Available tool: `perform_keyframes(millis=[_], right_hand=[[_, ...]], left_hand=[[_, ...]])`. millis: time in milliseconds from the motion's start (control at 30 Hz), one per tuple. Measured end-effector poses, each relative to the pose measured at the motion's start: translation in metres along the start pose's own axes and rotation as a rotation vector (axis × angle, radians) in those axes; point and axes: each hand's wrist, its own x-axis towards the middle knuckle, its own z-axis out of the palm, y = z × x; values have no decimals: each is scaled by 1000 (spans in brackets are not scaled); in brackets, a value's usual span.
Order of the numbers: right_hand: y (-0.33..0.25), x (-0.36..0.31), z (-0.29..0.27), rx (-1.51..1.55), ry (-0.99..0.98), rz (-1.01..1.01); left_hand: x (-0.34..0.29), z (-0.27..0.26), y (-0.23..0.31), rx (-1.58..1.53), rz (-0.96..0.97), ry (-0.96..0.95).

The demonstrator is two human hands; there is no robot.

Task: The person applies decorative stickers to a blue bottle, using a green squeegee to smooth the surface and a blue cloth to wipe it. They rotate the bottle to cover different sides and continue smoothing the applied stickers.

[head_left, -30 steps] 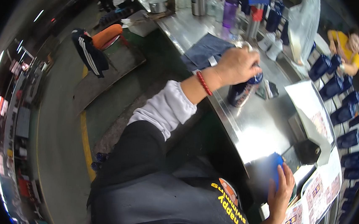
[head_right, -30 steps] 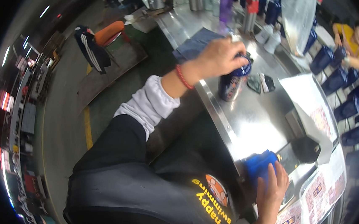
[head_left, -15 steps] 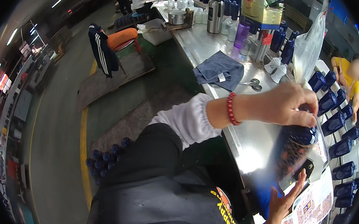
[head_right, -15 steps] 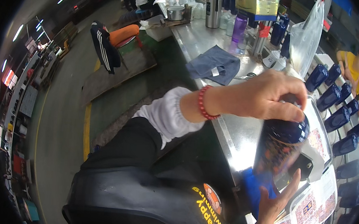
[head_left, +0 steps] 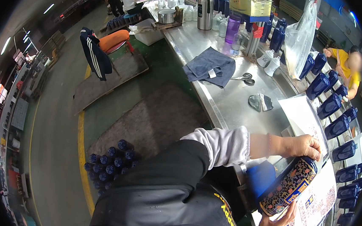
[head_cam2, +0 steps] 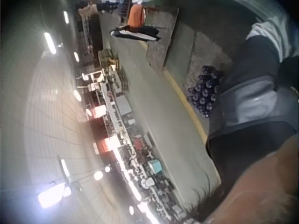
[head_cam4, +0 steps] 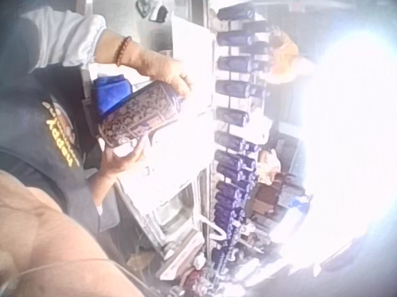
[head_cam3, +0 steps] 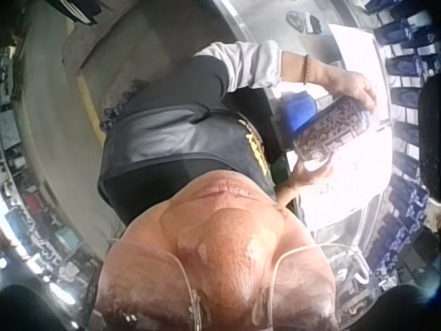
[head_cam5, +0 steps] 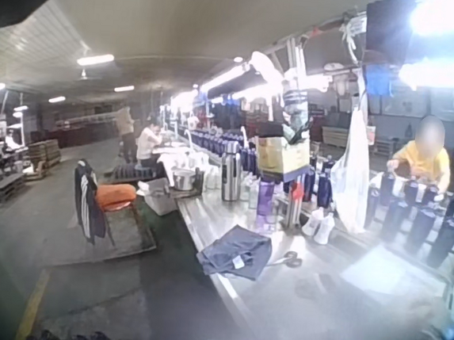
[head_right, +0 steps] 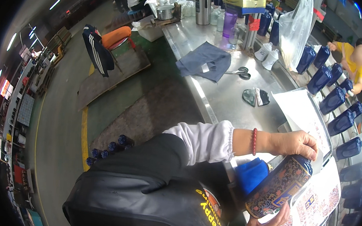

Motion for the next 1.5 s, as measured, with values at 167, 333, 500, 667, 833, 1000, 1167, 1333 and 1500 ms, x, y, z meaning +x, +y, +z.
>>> perform_keyframes(millis=[167, 333, 500, 667, 833, 1000, 1167, 1333, 1500], right_hand=[[4, -9, 6, -5, -4, 28], [-2, -9, 12, 55, 6, 125], [-19, -3, 16, 138, -1, 179], [-19, -5, 22, 160, -16, 247], [-18, -1, 24, 162, -21, 271], [-20, 14, 29, 119, 15, 288], [-18, 17, 34, 102, -3, 292], [-22, 15, 33, 77, -30, 331], [-25, 20, 32, 96, -43, 336]], left_hand=[[9, -6, -44, -98, -96, 23], [13, -10, -68, -121, -165, 113], [4, -13, -71, 240, 85, 249], [-16, -20, -73, 425, 243, 255], [-7, -13, -79, 27, -168, 283], [3, -10, -78, 22, -171, 271], [10, -9, -77, 34, -186, 269], [16, -9, -73, 183, -175, 245], [22, -5, -57, 300, -269, 169]])
